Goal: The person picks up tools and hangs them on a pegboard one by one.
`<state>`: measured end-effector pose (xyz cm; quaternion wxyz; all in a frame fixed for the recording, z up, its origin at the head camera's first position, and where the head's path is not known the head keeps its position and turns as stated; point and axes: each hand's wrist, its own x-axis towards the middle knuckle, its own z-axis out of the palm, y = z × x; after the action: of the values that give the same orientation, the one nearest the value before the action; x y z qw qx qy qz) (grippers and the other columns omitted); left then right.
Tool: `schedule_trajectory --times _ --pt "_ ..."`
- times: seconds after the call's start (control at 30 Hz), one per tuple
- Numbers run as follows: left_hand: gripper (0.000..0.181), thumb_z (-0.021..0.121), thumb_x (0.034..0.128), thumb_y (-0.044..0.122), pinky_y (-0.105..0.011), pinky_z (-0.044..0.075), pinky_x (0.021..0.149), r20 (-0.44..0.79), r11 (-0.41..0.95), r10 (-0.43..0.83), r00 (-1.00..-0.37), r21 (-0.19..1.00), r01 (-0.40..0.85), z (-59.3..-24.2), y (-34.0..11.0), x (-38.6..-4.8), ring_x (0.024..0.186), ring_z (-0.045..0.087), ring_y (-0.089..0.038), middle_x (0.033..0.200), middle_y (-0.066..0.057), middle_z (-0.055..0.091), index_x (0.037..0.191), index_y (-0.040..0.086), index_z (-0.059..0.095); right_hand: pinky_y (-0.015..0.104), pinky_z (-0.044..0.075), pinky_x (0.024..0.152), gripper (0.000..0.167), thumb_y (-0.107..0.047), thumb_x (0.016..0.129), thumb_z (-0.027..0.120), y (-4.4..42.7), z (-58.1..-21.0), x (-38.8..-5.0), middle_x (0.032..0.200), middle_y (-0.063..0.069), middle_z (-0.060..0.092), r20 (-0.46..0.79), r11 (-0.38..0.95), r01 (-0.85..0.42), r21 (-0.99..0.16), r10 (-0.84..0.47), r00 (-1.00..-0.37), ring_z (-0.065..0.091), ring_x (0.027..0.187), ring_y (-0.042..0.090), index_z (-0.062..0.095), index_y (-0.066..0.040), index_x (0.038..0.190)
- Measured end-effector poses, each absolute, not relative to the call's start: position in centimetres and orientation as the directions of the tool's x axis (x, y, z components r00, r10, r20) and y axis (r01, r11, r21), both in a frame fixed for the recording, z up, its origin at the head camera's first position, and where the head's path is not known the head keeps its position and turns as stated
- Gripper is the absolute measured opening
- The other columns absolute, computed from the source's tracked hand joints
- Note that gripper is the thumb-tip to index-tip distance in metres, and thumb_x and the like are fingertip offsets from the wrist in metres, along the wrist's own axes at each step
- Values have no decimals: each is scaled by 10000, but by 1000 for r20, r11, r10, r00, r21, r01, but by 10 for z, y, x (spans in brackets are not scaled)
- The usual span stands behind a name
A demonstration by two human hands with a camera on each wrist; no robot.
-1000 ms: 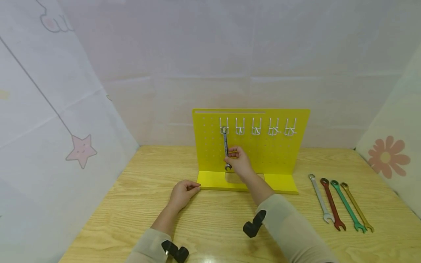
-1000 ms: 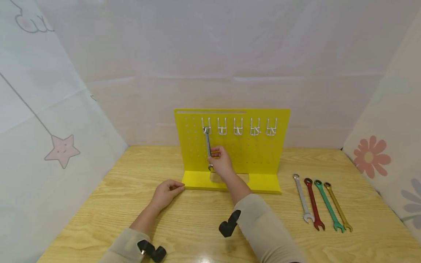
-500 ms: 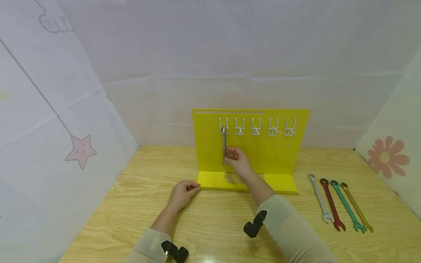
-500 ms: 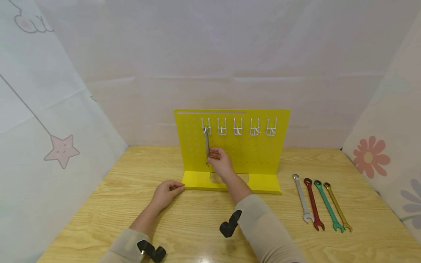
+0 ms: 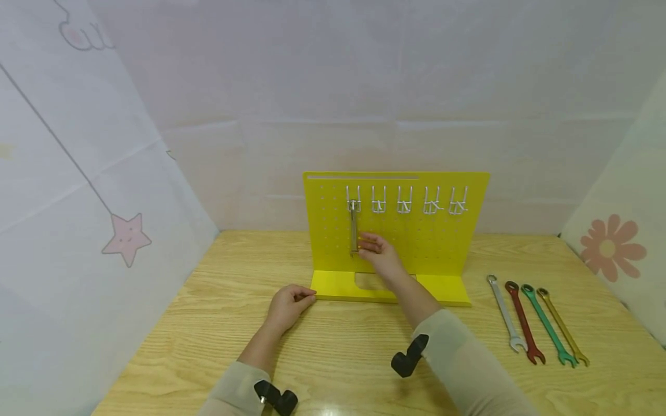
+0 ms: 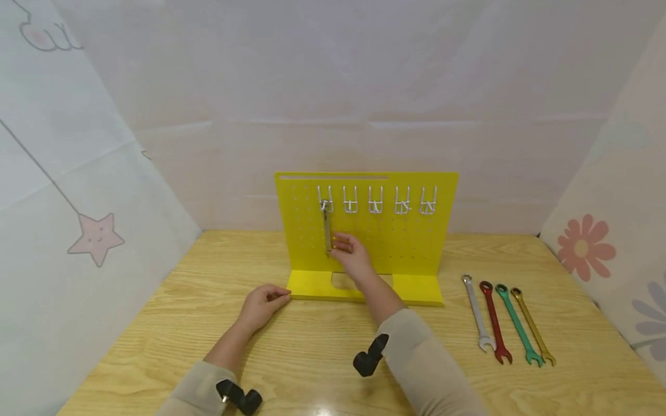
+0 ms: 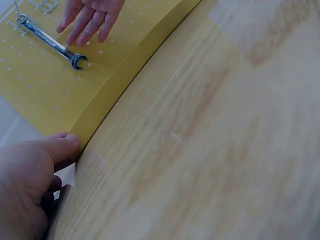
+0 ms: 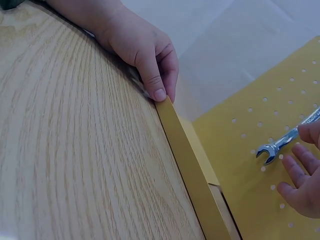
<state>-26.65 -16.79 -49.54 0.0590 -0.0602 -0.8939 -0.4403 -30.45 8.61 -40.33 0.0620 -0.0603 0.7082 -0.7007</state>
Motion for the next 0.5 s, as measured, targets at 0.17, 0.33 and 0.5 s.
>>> schedule_trajectory --times 0.17,0.33,0.5 --pt "107 724 890 174 -282 479 760 144 599 56 -988 787 148 -494 -167 -266 861 595 -134 984 -34 705 962 112 773 521 317 1148 490 -49 996 533 96 -407 -301 1455 225 458 -5 21 2 -1000 -167 -986 430 1360 367 393 -60 1465" --pt "111 726 889 183 -295 479 775 130 593 55 -990 793 137 -494 -168 -268 868 594 -131 990 -21 706 968 120 772 532 293 1158 484 -88 1002 539 108 -408 -298 1461 207 457 -24 50 16 -999 -164 -986 419 1366 361 397 -77 1465" --pt "123 725 891 190 -301 481 780 133 597 59 -989 789 142 -495 -169 -270 874 594 -132 1003 -18 705 981 121 772 534 292 1157 471 -110 1006 540 120 -406 -294 1458 198 466 -39 71 29 -997 -150 -988 434 1352 362 409 -85 1458"
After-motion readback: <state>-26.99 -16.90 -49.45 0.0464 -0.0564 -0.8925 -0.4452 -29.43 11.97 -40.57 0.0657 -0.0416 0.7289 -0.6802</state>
